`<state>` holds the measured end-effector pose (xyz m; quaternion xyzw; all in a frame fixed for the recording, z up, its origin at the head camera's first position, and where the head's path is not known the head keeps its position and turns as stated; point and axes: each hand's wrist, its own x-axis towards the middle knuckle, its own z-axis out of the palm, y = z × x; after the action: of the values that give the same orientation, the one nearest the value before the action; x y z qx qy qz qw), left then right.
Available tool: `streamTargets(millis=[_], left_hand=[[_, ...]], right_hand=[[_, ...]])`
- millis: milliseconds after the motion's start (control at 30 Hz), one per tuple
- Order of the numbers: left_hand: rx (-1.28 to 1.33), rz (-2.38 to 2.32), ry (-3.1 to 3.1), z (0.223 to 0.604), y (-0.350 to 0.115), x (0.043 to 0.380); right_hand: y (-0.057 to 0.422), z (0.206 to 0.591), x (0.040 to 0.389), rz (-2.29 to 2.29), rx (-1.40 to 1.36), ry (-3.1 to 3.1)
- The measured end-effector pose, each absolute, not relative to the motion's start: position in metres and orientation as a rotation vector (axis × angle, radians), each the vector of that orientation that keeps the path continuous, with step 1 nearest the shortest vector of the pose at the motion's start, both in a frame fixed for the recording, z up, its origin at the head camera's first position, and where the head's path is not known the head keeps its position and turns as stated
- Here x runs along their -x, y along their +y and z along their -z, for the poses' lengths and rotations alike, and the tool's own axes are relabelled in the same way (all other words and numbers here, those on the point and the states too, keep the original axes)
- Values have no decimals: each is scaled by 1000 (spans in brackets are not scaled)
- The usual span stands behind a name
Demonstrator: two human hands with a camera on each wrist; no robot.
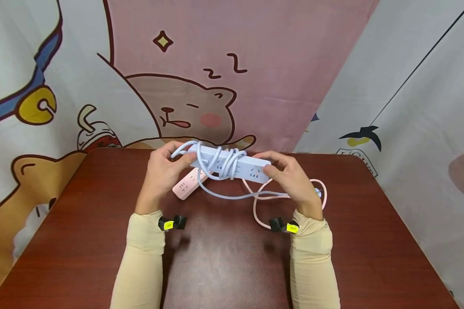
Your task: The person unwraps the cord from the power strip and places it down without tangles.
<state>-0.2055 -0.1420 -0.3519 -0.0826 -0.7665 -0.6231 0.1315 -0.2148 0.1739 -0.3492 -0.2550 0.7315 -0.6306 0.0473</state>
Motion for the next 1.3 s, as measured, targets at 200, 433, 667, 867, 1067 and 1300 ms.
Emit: streamTargets(millis=[200,433,667,867,1067,1300], left_hand=[[387,1885,-2248,353,-140,202],[601,1892,-2385,353,-128,198],[723,1924,-2438,350,-121,196],[709,1879,-2469,349,-124,195],[725,1789,-2468,348,-133,194],[673,1792,-2466,349,-140,196]], right_hand=[[163,360,222,2126,819,1887],[139,365,227,1956,820,2063],[127,366,224,1715,856,2193],[121,364,222,1717,830,2354],[122,358,216,1849,900,2377],[126,347,207,1918,886,2479]])
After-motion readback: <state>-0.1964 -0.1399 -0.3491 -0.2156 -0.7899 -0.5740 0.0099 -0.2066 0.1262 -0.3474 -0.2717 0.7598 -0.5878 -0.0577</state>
